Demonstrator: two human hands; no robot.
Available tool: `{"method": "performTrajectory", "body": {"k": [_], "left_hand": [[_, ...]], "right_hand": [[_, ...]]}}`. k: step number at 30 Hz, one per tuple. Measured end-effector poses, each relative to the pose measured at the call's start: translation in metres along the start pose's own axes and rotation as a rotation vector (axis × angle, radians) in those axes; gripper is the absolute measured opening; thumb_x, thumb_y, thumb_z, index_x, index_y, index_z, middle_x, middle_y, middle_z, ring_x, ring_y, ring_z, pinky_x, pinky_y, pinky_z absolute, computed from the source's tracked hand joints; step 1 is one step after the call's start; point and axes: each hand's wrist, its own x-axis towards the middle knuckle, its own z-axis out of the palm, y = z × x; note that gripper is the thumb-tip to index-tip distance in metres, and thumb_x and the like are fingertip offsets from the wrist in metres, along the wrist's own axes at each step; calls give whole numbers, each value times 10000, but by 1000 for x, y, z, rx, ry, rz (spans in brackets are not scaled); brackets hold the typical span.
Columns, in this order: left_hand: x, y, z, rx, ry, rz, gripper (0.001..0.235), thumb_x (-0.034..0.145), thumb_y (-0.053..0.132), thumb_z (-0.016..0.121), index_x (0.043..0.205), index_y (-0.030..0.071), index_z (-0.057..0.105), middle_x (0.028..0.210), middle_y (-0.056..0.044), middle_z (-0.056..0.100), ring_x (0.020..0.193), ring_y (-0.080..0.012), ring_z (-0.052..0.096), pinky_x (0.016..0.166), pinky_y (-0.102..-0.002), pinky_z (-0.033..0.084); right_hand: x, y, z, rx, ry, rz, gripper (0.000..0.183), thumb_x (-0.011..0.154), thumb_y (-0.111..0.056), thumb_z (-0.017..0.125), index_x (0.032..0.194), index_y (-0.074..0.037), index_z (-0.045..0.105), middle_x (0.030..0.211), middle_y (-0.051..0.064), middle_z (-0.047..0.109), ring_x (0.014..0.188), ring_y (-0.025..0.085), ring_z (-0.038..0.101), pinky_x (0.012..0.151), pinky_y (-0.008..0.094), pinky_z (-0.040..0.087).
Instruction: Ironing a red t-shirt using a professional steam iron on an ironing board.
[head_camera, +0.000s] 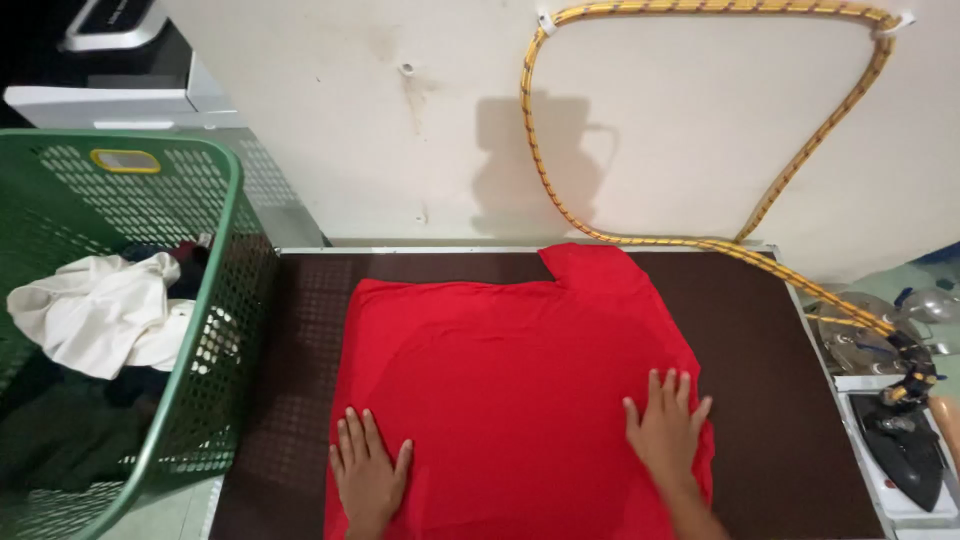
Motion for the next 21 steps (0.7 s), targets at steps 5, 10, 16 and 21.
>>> {"method": "performTrajectory", "body": {"k": [5, 10, 16, 21], "left_hand": [[2, 0, -3, 19, -76, -18, 976, 909, 781, 319, 1613, 119, 182, 1710, -115, 149, 1579, -298, 111, 1206, -515, 157], [0, 0, -23, -60, -44, 13, 974, 911, 755, 364, 1605, 86, 220, 1693, -162, 202, 1557, -338, 188, 1204, -550, 205], [0, 1, -18, -25, -98, 10, 979, 910, 764, 321, 1600, 75, 240, 1688, -169, 228, 1559, -337, 215, 1193, -553, 231], [0, -5, -36, -117, -243, 34, 986, 944, 751, 289, 1615, 54, 107, 1707, -187, 75, 1564, -346, 85, 1200, -559, 129]], "right_hand": [[-82, -56, 5, 194, -108, -209, 747, 977, -529, 428, 1571, -120, 232, 1635, 242, 188, 1530, 458, 130, 1180, 672, 149], [-110, -73, 22, 25, -271, -89, 710, 996, -635, 277, 1617, -319, 138, 1716, 140, 24, 1555, 409, 32, 1188, 709, 89], [-109, -79, -26, 5, -396, -82, 723, 1027, -629, 252, 1640, -315, 32, 1730, 99, -84, 1577, 349, -60, 1224, 632, 68], [-112, -79, -35, 12, -448, -27, 722, 1000, -684, 227, 1633, -398, 26, 1738, 30, -114, 1586, 301, -89, 1268, 547, 27]]}}
